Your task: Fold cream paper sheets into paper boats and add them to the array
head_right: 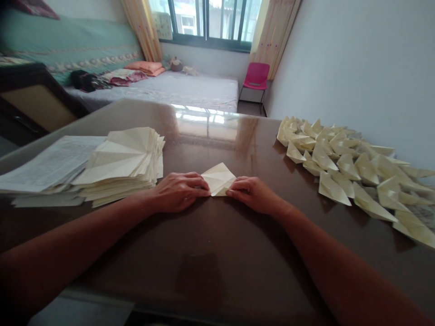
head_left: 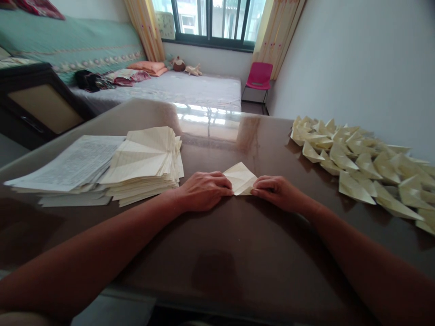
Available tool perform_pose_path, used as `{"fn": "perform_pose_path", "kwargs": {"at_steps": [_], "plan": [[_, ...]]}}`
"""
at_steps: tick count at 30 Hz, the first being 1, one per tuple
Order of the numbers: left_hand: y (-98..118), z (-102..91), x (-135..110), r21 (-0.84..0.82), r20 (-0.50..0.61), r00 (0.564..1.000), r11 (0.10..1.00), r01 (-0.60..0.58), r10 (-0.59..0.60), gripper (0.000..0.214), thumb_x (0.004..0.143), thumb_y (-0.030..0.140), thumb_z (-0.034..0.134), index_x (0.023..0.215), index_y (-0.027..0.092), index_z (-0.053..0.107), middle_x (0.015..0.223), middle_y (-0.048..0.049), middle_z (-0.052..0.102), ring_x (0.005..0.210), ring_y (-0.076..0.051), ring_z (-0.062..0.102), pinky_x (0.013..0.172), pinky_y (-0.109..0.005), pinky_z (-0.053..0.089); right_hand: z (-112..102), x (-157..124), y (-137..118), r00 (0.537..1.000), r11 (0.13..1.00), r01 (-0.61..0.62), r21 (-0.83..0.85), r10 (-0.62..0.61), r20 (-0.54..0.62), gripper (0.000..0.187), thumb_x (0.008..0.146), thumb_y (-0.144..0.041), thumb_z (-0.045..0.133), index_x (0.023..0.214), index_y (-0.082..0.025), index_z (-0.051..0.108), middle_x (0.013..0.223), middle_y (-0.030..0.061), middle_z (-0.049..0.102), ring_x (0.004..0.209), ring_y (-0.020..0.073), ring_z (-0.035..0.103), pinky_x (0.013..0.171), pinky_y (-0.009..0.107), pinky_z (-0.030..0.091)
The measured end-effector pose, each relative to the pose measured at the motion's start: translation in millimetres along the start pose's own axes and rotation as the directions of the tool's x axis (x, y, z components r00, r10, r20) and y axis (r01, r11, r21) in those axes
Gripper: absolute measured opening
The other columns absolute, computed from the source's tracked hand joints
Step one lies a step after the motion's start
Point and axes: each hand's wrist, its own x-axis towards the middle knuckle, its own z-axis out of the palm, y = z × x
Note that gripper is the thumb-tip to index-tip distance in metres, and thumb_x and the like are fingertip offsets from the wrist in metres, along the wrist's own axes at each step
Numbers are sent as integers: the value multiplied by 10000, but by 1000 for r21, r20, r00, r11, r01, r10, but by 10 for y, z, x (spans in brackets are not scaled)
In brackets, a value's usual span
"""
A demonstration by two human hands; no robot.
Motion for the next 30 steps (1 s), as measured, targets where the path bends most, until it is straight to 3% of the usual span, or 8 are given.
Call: {"fn": "perform_pose_path", "kwargs": {"at_steps": [5,13,18,23,30], "plan": [[15,-4,6,30,30,1000,1000,-5,4,335,895,220,429,1127,291,660,1131,6,671,1021,-158,578,740,-237,472,73,5,-40,969,974,-225,-40,219,-117,347,890,-449,510,721,-168,625,628,-19,576,576,112,473,552,234,354],[12,0,10,21,17,1000,1000,-1,0,310,875,200,445,1077,267,671,1089,7,675,982,-155,577,723,-241,475,105,52,-93,922,913,-377,-159,354,-156,223,822,-406,583,768,-196,635,668,-13,647,579,122,523,568,237,351],[42,-12,19,44,45,999,999,26,-28,290,896,207,429,1087,246,643,1066,-12,675,971,-160,574,718,-242,466,111,75,-117,909,891,-413,-188,392,-140,208,816,-403,578,764,-208,628,667,-11,656,592,129,553,571,238,350],[71,-15,27,128,64,998,992,-13,5,333,939,245,396,1221,281,568,1060,-15,654,944,-164,563,676,-248,454,113,83,-133,901,878,-431,-207,408,-146,217,820,-418,565,761,-216,617,660,-16,645,588,130,539,564,240,341],[77,-3,30,148,98,995,989,-3,-11,330,949,268,385,1214,310,577,1089,-9,628,978,-175,543,709,-275,461,115,83,-119,903,879,-427,-211,403,-147,214,826,-412,562,764,-215,618,661,-15,644,587,129,535,573,241,339]]}}
